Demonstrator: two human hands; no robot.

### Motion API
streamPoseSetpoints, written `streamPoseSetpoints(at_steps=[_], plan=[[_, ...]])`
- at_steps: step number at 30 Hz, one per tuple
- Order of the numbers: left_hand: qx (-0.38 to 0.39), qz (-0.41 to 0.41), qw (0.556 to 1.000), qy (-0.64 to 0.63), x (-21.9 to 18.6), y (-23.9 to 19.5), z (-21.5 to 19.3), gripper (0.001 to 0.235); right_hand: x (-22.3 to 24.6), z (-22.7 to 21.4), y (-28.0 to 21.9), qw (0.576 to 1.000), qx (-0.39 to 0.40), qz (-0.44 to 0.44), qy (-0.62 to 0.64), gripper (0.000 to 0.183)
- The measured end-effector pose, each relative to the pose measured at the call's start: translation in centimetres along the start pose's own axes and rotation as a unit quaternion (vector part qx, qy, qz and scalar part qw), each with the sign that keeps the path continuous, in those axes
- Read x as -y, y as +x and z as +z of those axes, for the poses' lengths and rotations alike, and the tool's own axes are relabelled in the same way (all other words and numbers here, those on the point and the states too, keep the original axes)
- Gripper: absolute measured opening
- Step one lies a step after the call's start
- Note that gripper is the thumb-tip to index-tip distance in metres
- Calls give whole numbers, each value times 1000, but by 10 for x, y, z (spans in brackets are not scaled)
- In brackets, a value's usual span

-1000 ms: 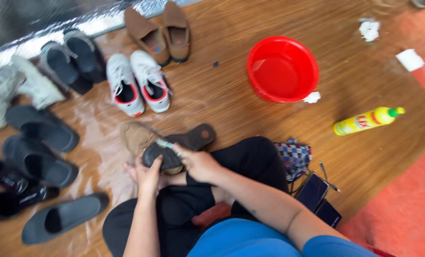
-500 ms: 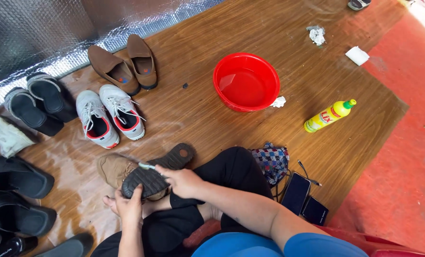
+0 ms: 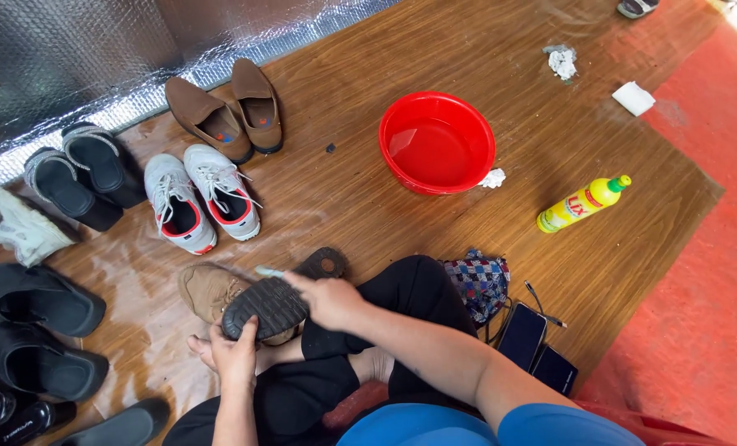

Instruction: The person sits cross-legged on the floor and scrubs the sole of a brown shoe using a toothbrush. They hold the shoe with one hand and scrub the sole with the other, focusing on the tread and edges.

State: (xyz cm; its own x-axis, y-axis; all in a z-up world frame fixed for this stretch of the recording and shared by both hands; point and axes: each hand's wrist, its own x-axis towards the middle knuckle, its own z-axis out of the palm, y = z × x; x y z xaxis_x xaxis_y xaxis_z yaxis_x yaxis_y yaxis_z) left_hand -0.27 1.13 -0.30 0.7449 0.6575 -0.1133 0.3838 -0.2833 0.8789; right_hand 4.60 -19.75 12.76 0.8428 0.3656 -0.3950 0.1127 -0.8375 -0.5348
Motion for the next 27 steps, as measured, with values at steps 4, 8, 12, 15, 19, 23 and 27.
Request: streamPoseSetpoints(at_steps=[4,8,12,15,19,23,27], plan=[[-2,-16,1000,23,-14,-5,-3,60,-14,44,5,993,-36,-102,48,57],[-16,0,999,38,2,-1,1,62,-17,17,11,1000,-3,16,10,65],[19,-43,999,19,-27,-10,-7,66,-80,13,41,992,2,124,38,80],[5,19,997,76,0,2,2,66,-52,-11,30,993,13,109,34,58],[86,-120,972,-181,-1,-1,5,45,-3,6,-3,1000,14,10,12,55],[67,-93,983,-144,-22,-7,-2,48,-27,40,13,998,-16,-48,28,62],[42,-36,998,4,-17,-6,-5,64,-85,42,46,997,-30,73,16,81]])
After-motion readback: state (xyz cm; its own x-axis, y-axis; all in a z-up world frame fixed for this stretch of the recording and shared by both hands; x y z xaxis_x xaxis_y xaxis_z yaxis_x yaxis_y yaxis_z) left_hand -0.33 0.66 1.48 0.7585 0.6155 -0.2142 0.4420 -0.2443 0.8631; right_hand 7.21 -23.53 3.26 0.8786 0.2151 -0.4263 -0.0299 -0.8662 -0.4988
